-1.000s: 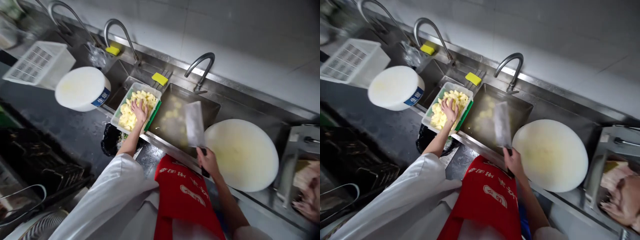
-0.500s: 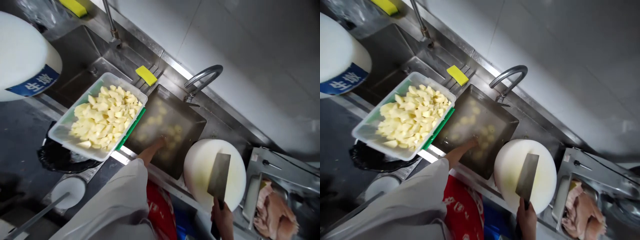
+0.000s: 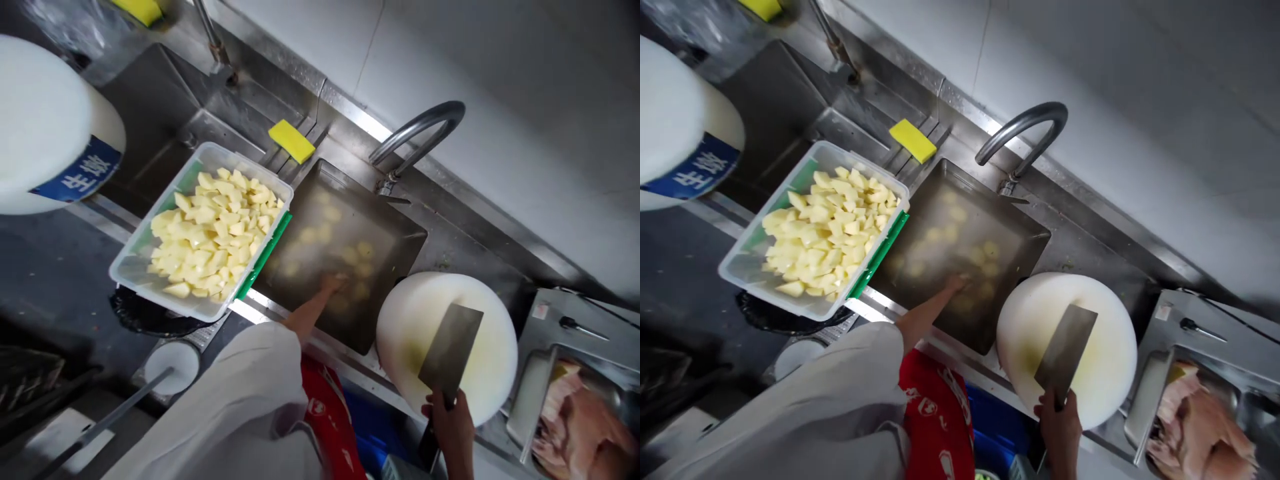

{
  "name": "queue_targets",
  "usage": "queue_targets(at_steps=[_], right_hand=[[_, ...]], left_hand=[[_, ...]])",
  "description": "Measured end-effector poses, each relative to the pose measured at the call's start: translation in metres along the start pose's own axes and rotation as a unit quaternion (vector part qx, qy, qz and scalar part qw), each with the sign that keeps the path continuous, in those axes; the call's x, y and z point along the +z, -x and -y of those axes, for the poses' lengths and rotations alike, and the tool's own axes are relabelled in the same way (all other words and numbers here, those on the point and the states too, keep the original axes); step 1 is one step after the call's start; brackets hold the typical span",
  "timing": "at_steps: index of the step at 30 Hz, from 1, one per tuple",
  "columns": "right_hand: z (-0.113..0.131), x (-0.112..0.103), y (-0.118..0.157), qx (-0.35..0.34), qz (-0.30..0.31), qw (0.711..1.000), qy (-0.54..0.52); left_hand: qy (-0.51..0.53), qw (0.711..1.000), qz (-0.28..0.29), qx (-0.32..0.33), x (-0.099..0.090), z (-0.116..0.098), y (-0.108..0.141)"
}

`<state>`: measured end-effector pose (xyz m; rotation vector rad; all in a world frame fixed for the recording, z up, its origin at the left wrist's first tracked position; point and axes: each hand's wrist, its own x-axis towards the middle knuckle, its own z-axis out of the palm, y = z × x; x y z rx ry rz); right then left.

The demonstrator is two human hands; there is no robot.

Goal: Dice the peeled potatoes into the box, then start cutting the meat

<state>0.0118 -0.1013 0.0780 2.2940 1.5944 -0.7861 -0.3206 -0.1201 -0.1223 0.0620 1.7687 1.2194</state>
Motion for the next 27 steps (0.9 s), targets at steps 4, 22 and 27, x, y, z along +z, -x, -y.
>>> queue_targets(at_steps=[4, 22, 27], right_hand=[[0.004, 0.001, -0.010, -0.028, -0.010, 0.999, -0.044], [-0.116, -0.062, -0.056, -0.280, 0.041, 0.933, 0.223], [-0.133, -0.067, -0.064, -0.318, 0.088, 0.918, 0.220]], left_hand=[[-0.020, 1.000, 0.011, -0.016, 0.006, -0.023, 0.003], [-0.311, 0.700, 0.269, 0.584, 0.169, -0.034, 0.152], [-0.347, 0.749, 0.149, 0.544, 0.163, -0.015, 0.173]])
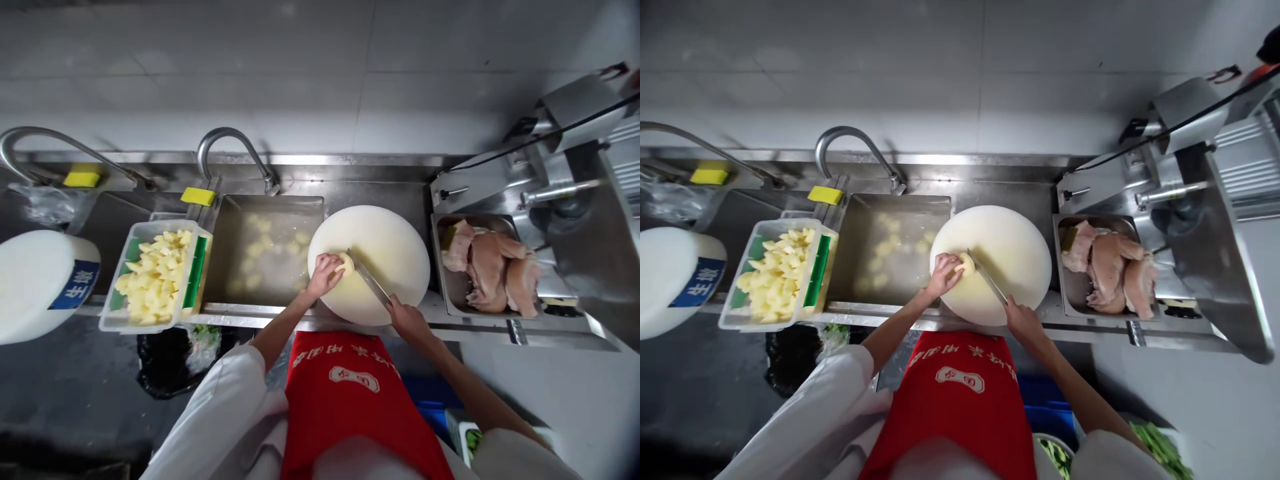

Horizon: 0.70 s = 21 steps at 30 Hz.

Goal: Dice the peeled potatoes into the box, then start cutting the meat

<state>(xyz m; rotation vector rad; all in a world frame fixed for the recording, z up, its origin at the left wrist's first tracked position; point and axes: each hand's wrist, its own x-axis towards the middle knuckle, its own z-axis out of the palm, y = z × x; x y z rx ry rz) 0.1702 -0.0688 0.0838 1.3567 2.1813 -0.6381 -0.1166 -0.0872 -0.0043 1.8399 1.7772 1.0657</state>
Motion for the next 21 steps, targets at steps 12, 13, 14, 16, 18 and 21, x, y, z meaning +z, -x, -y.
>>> queue_targets(at_steps=[12, 13, 14, 16, 18, 21], right_hand=[[-0.019, -0.002, -0.011, 0.030, -0.018, 0.997, -0.068], [-0.018, -0.002, -0.011, 0.044, -0.026, 0.996, -0.071], [-0.017, -0.001, -0.011, 0.053, -0.029, 0.996, -0.072], [-0.014, -0.001, -0.011, 0.054, -0.026, 0.996, -0.072], [-0.011, -0.002, -0.011, 0.047, -0.019, 0.996, -0.067], [-0.008, 0.000, -0.009, 0.046, -0.012, 0.997, -0.060]], left_hand=[[-0.010, 0.995, 0.004, -0.095, -0.002, -0.017, 0.003], [-0.012, 0.994, -0.003, -0.106, 0.000, -0.018, -0.001], [-0.015, 0.993, -0.015, -0.120, 0.002, -0.020, -0.005], [-0.017, 0.990, -0.033, -0.138, 0.005, -0.022, -0.013], [-0.012, 0.989, -0.039, -0.142, 0.006, -0.023, -0.021], [-0.006, 0.989, -0.032, -0.145, 0.004, -0.019, -0.031]])
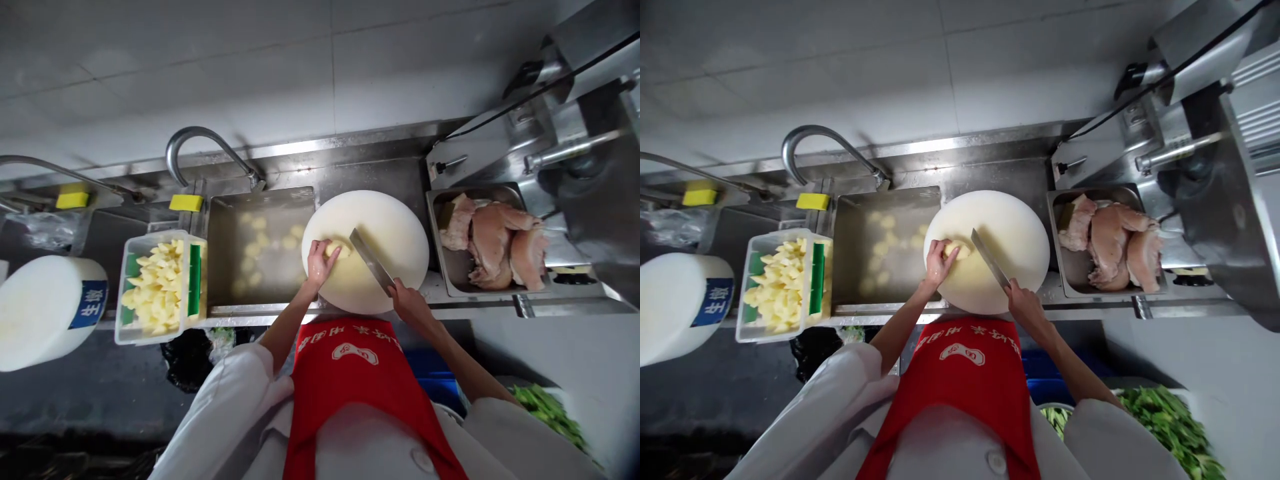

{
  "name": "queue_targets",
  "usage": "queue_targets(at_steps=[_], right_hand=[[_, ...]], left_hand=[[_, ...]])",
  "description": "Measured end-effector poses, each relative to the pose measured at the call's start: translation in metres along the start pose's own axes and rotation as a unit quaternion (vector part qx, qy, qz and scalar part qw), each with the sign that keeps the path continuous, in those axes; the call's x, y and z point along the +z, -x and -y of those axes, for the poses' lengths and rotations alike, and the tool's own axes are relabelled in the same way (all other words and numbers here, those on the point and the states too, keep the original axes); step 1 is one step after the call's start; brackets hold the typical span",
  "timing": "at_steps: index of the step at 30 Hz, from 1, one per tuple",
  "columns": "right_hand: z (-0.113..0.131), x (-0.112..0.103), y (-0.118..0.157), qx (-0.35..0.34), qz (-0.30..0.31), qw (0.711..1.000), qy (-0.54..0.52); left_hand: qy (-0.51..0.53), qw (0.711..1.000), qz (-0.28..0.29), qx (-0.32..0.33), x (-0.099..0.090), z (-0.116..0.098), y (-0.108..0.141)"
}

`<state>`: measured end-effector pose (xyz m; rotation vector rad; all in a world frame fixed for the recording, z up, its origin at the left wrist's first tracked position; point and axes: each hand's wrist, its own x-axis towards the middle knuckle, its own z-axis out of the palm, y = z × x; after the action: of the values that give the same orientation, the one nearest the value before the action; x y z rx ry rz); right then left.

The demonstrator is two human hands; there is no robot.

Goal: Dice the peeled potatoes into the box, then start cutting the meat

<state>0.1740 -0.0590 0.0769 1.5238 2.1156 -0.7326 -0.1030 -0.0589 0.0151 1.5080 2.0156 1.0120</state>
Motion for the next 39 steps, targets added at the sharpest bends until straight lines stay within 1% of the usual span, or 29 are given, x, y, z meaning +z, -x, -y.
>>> queue_targets(at_steps=[4, 5, 6, 9, 12, 15, 18, 21, 23, 27, 29, 33, 36, 39], right_hand=[[0.007, 0.005, 0.003, 0.010, -0.005, 1.000, 0.001], [0.010, 0.006, 0.004, 0.012, -0.009, 1.000, 0.000], [0.013, 0.008, 0.005, 0.012, -0.013, 1.000, -0.003], [0.025, 0.012, 0.010, 0.002, -0.027, 1.000, -0.016], [0.033, 0.014, 0.014, -0.012, -0.038, 0.999, -0.023], [0.035, 0.014, 0.015, -0.018, -0.041, 0.999, -0.030], [0.032, 0.011, 0.014, -0.025, -0.027, 0.999, -0.039], [0.030, 0.007, 0.014, -0.015, -0.013, 0.999, -0.035], [0.030, 0.006, 0.015, -0.013, -0.015, 0.999, -0.032], [0.034, 0.007, 0.014, -0.028, -0.015, 0.999, -0.024], [0.036, 0.008, 0.012, -0.023, -0.004, 1.000, -0.015], [0.039, 0.010, 0.008, -0.019, -0.003, 1.000, -0.015], [0.037, 0.010, 0.014, -0.010, 0.018, 0.999, -0.027], [0.028, 0.012, 0.030, 0.005, 0.013, 0.999, -0.043]], left_hand=[[0.013, 0.997, 0.073, 0.028, 0.000, 0.003, -0.009], [0.013, 0.997, 0.078, 0.025, 0.002, 0.003, -0.010], [0.011, 0.997, 0.072, 0.015, 0.004, 0.002, -0.010], [-0.002, 0.999, 0.028, -0.029, 0.012, 0.000, -0.008], [-0.011, 0.999, 0.011, -0.048, 0.017, -0.001, -0.007], [-0.015, 0.999, 0.009, -0.050, 0.017, -0.003, -0.008], [-0.018, 0.999, 0.004, -0.051, 0.015, -0.005, -0.009], [-0.021, 0.999, 0.000, -0.046, 0.013, -0.007, -0.008], [-0.024, 0.999, 0.000, -0.041, 0.013, -0.007, -0.007], [-0.026, 0.999, -0.006, -0.036, 0.015, -0.005, -0.006], [-0.028, 0.999, -0.008, -0.034, 0.015, -0.005, -0.008], [-0.025, 0.999, -0.012, -0.034, 0.015, -0.006, -0.010], [0.004, 0.999, -0.010, -0.044, 0.012, -0.005, -0.006], [0.032, 0.998, 0.020, -0.046, 0.004, -0.003, 0.000]])
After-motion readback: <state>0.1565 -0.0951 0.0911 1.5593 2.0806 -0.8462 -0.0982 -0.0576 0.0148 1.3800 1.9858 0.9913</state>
